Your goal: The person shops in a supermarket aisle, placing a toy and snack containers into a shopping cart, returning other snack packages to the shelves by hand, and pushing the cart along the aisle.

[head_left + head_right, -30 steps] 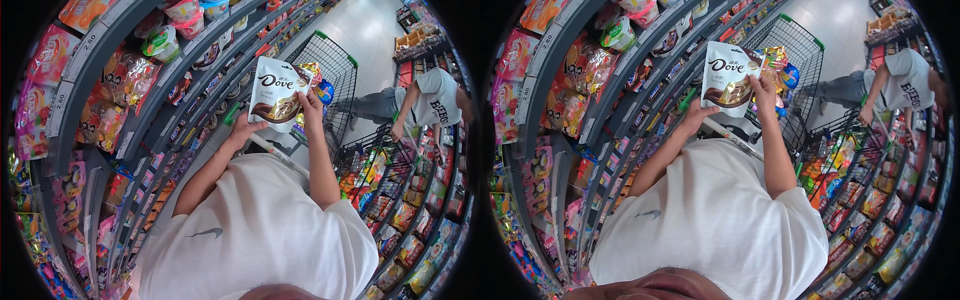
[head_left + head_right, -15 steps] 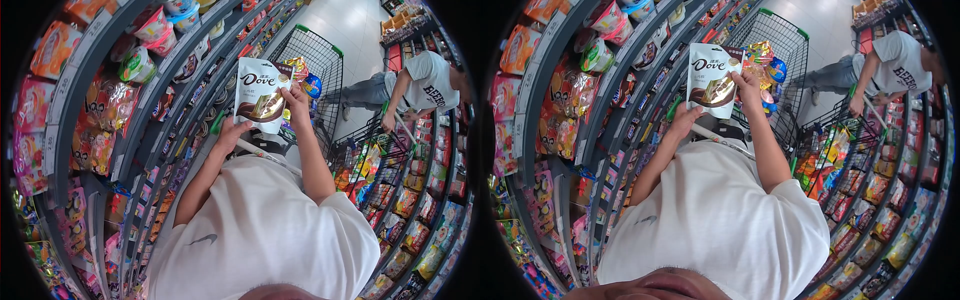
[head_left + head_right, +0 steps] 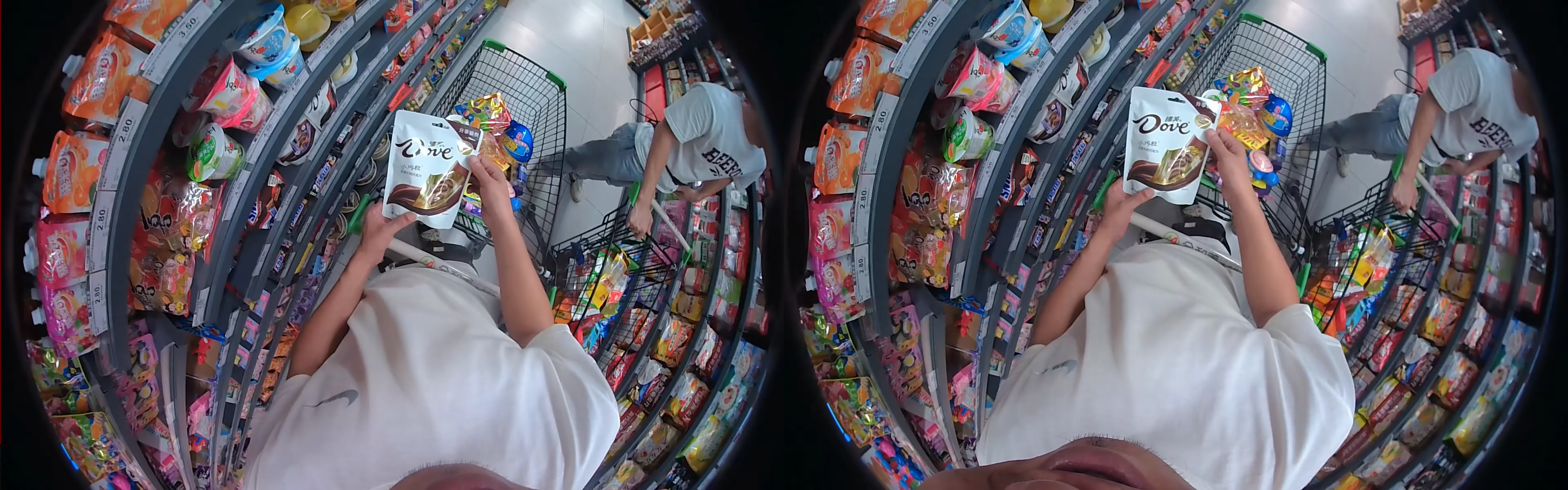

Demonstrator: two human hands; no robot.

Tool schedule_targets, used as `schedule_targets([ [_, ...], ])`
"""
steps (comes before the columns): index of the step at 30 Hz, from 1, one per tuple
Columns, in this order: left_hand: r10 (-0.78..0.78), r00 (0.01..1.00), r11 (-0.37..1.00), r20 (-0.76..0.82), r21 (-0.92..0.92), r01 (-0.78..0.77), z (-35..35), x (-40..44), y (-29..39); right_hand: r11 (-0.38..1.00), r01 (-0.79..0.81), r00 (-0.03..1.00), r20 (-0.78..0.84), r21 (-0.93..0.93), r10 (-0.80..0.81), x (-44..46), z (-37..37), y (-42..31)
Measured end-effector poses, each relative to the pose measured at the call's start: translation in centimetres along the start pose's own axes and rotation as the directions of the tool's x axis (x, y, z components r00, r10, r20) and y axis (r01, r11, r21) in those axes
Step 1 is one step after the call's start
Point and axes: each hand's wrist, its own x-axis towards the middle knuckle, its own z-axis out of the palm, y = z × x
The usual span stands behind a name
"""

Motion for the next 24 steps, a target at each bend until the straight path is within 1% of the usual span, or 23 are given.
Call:
schedule_targets([
  [1,0.006,1.0,0.999,-0.002,0.044,-0.005,0.0,0.4,-0.1,1.0,0.002,1.0,0.012,0.023,-0.002,0.3,-0.2,-0.1],
  [5,0.032,0.999,0.998,-0.006,0.062,-0.032,0.9,1.4,0.3,1.0,-0.005,0.998,-0.068,0.027,0.007,1.0,0.4,-1.6],
  [7,0.042,0.999,0.997,-0.007,0.067,-0.041,1.4,1.9,0.7,1.0,0.005,0.999,-0.039,0.013,-0.004,2.0,-0.4,-1.3],
  [10,0.09,0.996,0.984,-0.008,0.155,-0.087,1.5,2.7,0.4,1.0,0.021,0.999,-0.043,-0.001,-0.021,2.9,-0.7,-1.8],
  [14,0.101,0.995,0.991,0.002,0.093,-0.101,1.7,3.8,0.0,1.0,0.016,0.999,-0.05,0.014,-0.015,3.4,-0.4,-3.0],
  [15,0.07,0.997,0.991,0.025,0.11,-0.072,1.6,4.0,0.2,1.0,0.008,0.999,-0.051,0.026,-0.007,3.6,-0.5,-3.1],
  [17,0.074,0.997,0.989,0.032,0.124,-0.078,1.7,4.5,0.3,0.999,-0.012,0.999,-0.045,0.042,0.014,3.9,-0.6,-3.6],
  [20,0.079,0.996,0.989,0.039,0.124,-0.084,1.9,5.2,0.5,0.999,0.014,0.998,-0.064,0.043,-0.012,5.0,-1.0,-3.5],
  [24,0.092,0.995,0.989,0.042,0.108,-0.097,2.1,6.0,0.2,1.0,0.007,0.998,-0.065,0.029,-0.005,5.7,-1.3,-3.9],
])
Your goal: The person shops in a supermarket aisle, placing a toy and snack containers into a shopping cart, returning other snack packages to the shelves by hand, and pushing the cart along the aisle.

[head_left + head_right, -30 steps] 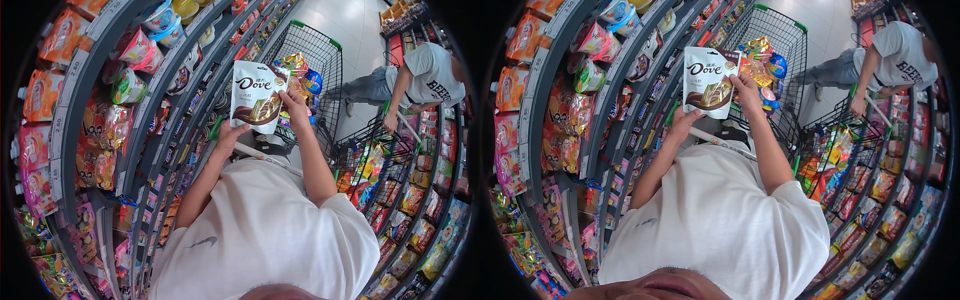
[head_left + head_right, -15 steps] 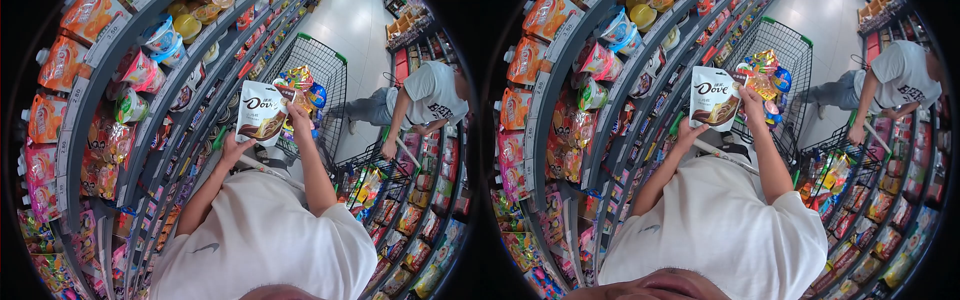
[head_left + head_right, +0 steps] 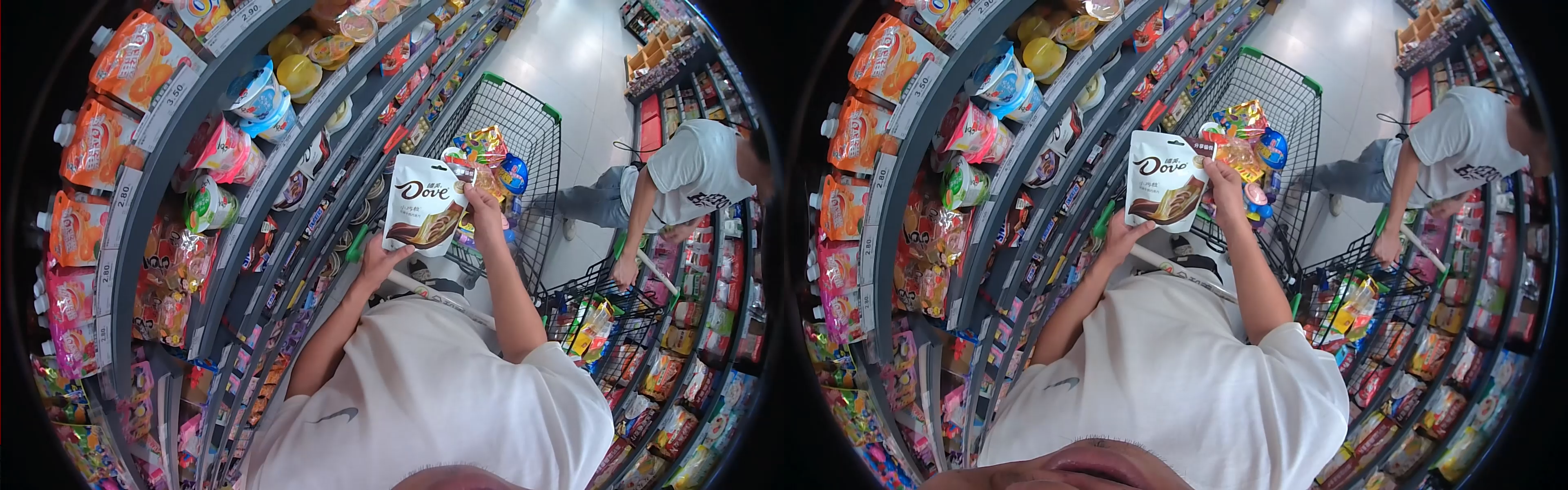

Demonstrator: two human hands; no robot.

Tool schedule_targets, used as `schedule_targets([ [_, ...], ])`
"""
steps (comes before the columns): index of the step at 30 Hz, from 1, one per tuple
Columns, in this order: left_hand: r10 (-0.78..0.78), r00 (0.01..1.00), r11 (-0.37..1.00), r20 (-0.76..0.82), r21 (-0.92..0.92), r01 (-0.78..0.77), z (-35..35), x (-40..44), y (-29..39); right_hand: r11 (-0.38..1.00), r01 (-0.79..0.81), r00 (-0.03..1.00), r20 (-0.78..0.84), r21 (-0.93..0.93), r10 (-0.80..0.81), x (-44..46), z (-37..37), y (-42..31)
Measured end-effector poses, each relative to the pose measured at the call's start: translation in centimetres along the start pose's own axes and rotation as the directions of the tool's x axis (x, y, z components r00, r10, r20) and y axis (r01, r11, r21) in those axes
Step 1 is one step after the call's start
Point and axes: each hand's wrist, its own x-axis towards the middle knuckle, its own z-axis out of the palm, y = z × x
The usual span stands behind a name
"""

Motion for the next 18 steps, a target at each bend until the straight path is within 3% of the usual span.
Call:
schedule_targets([
  [18,-0.021,0.999,0.999,-0.034,-0.028,0.02,-0.3,0.5,-0.1,0.998,0.003,1.0,-0.028,0.07,-0.001,1.0,-0.3,1.1],
])
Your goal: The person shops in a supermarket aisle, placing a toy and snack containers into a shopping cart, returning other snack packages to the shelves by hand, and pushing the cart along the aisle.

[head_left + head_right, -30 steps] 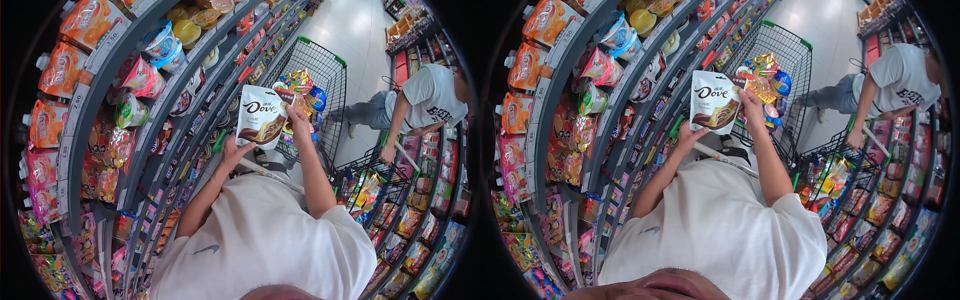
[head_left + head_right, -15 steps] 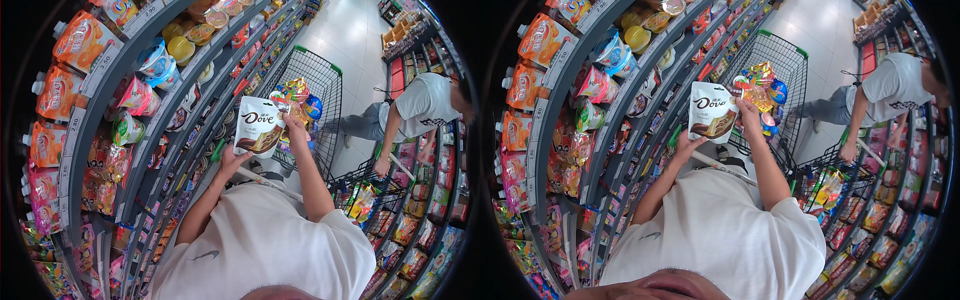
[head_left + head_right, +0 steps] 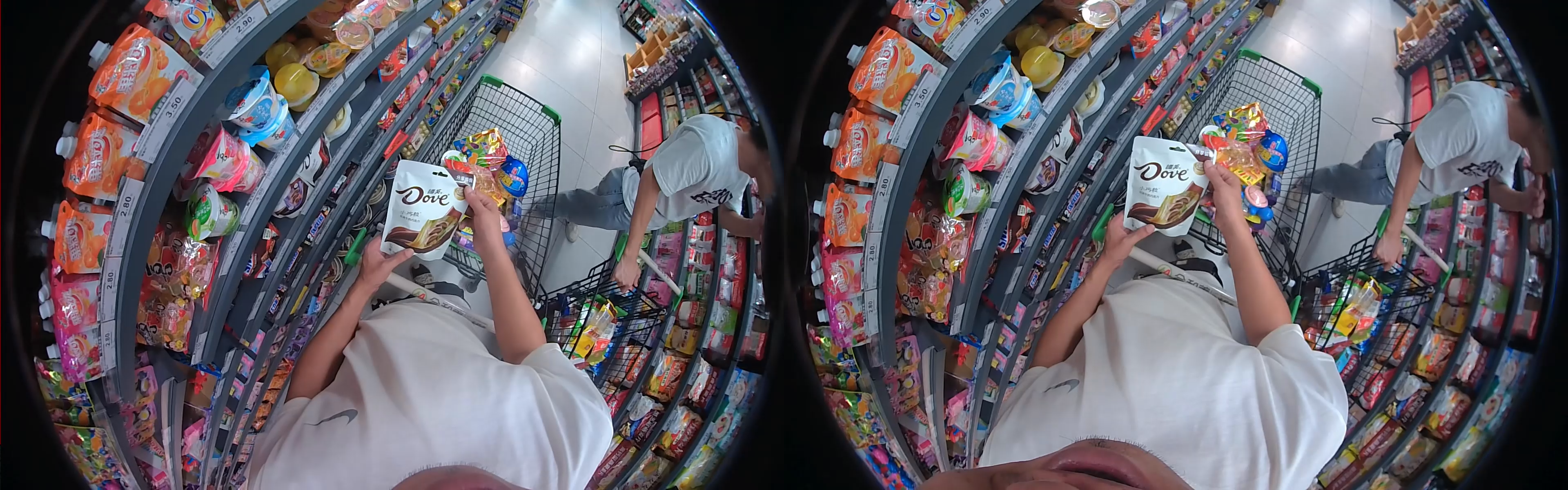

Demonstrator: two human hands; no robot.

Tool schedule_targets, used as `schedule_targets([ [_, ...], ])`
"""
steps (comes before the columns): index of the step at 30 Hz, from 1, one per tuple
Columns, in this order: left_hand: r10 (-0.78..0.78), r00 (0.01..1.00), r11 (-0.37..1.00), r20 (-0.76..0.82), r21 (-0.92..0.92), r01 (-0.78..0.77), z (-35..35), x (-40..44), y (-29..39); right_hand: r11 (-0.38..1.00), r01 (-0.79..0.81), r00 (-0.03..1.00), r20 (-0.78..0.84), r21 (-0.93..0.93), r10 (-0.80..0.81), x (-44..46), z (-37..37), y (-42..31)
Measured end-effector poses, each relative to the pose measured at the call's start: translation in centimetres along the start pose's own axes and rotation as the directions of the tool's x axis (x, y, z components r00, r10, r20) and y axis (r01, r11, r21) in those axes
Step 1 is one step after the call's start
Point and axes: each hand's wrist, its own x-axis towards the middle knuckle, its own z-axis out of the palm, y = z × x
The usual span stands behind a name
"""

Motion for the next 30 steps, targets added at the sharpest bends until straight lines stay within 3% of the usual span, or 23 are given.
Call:
schedule_targets([
  [9,0.066,0.998,0.989,-0.001,0.136,-0.065,-0.1,0.0,0.4,0.999,-0.029,0.999,0.043,-0.018,0.03,-0.4,-0.2,-0.2],
  [22,-0.025,1.0,0.999,0.015,0.037,0.024,-0.4,0.0,0.3,0.997,0.076,0.996,0.043,0.0,-0.076,-0.7,0.8,-1.6],
  [25,-0.034,0.999,0.999,0.007,0.041,0.033,-0.5,0.0,0.3,0.997,0.066,0.997,0.044,0.027,-0.067,-0.2,0.4,-0.9],
  [30,-0.045,0.999,0.998,-0.004,0.047,0.045,-0.5,0.0,0.3,0.994,-0.043,0.997,0.058,-0.097,0.049,-1.0,0.3,-0.1],
])
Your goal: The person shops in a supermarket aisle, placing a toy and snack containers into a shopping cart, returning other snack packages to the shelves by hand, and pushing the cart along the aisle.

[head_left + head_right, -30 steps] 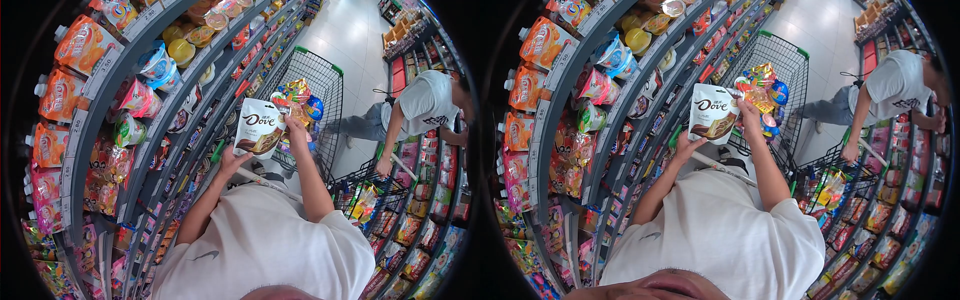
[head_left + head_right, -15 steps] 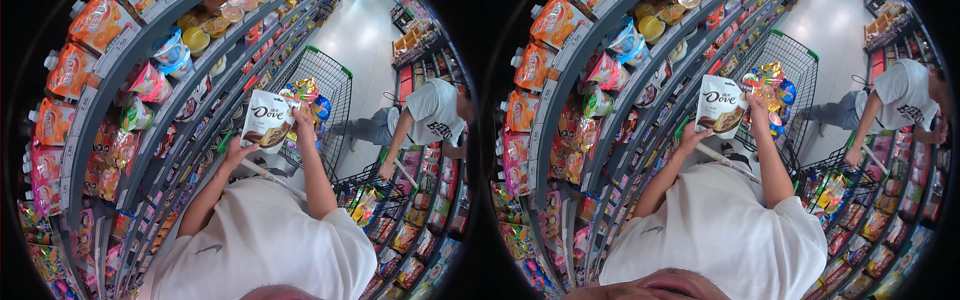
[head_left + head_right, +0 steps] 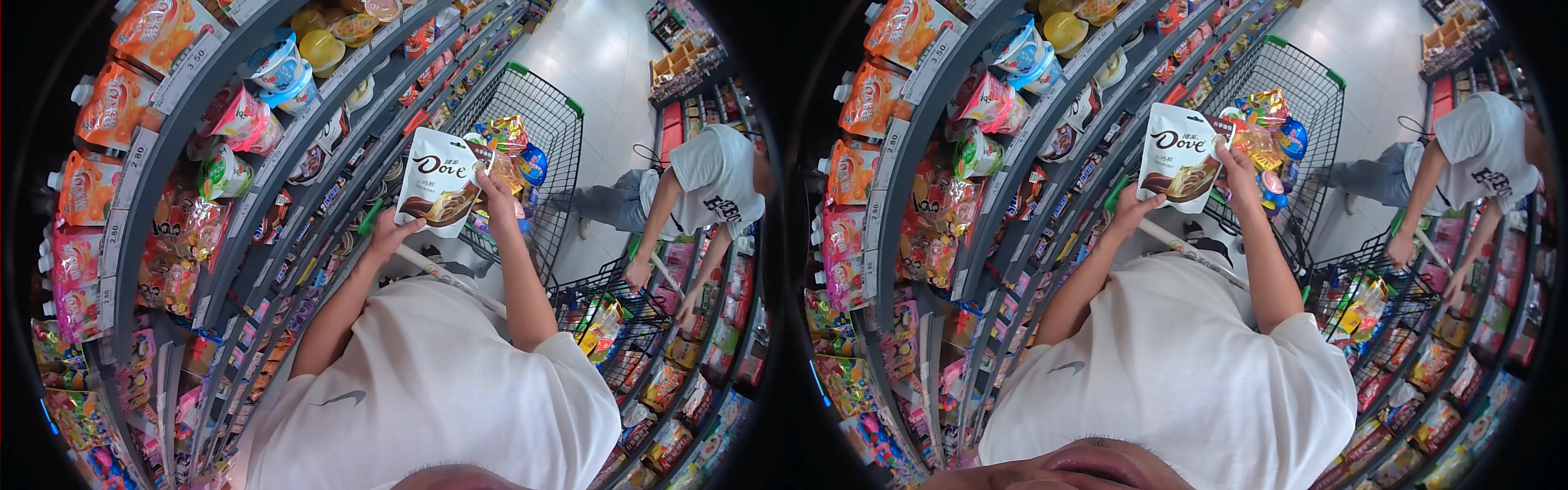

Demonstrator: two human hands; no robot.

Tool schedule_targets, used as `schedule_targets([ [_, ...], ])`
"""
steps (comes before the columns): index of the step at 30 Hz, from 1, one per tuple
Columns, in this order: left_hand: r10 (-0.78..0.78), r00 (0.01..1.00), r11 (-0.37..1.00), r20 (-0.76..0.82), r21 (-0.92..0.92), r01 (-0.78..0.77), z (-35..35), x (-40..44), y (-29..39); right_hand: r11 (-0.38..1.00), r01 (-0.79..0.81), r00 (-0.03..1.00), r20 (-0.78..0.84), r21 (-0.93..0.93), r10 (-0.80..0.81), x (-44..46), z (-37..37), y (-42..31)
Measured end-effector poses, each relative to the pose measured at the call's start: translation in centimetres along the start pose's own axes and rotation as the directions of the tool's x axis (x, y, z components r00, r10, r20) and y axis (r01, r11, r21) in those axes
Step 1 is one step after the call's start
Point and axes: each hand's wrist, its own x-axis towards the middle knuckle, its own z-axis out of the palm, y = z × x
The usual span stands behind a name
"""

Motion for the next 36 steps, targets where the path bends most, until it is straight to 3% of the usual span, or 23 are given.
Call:
schedule_targets([
  [10,0.021,1.0,1.0,-0.021,-0.004,-0.021,0.47,0.01,0.2,0.998,-0.018,0.994,0.11,-0.052,0.024,-0.4,-0.73,0.37],
  [36,0.014,0.999,1.0,-0.038,0.01,-0.013,0.54,-0.02,0.22,0.996,-0.059,0.996,0.071,0.064,0.055,-0.67,-0.12,0.71],
])
